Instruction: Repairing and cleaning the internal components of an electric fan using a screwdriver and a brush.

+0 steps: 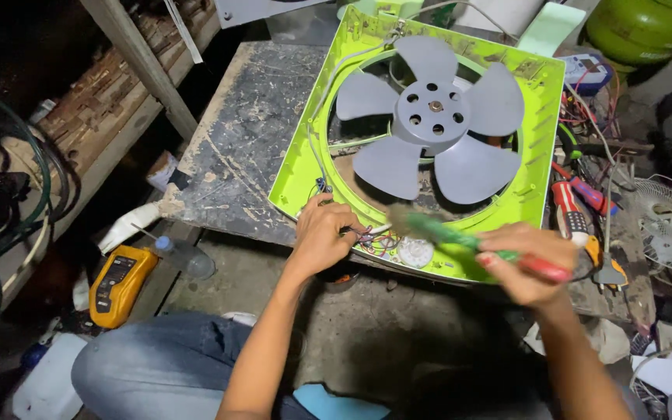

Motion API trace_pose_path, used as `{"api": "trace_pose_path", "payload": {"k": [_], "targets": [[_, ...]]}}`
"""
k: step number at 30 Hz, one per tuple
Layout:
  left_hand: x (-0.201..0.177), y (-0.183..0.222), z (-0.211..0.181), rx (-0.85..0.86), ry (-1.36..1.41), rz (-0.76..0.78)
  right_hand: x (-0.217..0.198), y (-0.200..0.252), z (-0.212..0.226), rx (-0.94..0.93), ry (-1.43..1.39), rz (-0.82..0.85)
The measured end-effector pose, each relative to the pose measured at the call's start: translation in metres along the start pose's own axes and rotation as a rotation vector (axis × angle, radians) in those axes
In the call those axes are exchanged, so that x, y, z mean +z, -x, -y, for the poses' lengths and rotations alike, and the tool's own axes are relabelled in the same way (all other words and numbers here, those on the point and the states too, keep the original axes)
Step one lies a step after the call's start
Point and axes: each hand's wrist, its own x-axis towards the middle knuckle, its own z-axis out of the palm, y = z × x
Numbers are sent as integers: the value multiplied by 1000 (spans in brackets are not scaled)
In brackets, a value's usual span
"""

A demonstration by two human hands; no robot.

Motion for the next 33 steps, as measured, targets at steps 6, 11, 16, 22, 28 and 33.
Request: {"api": "trace_pose_path", "payload": {"k": [6,11,16,22,28,33], "targets": [[27,9,27,309,-88,-293,63,-33,30,-209,44,62],[26,7,22,438,-111,-393,96,-29,-2,-277,87,64],[27,6,22,493,-103,-468,95,-39,13,-244,85,124],[22,2,16,525,-117,-490,143,-70,-24,-408,175,99],[4,1,2,528,-89,-519,193,-140,-77,-352,325,93],[-5,2,-4,468,-40,-520,190,-168,-64,-190,198,147]]}}
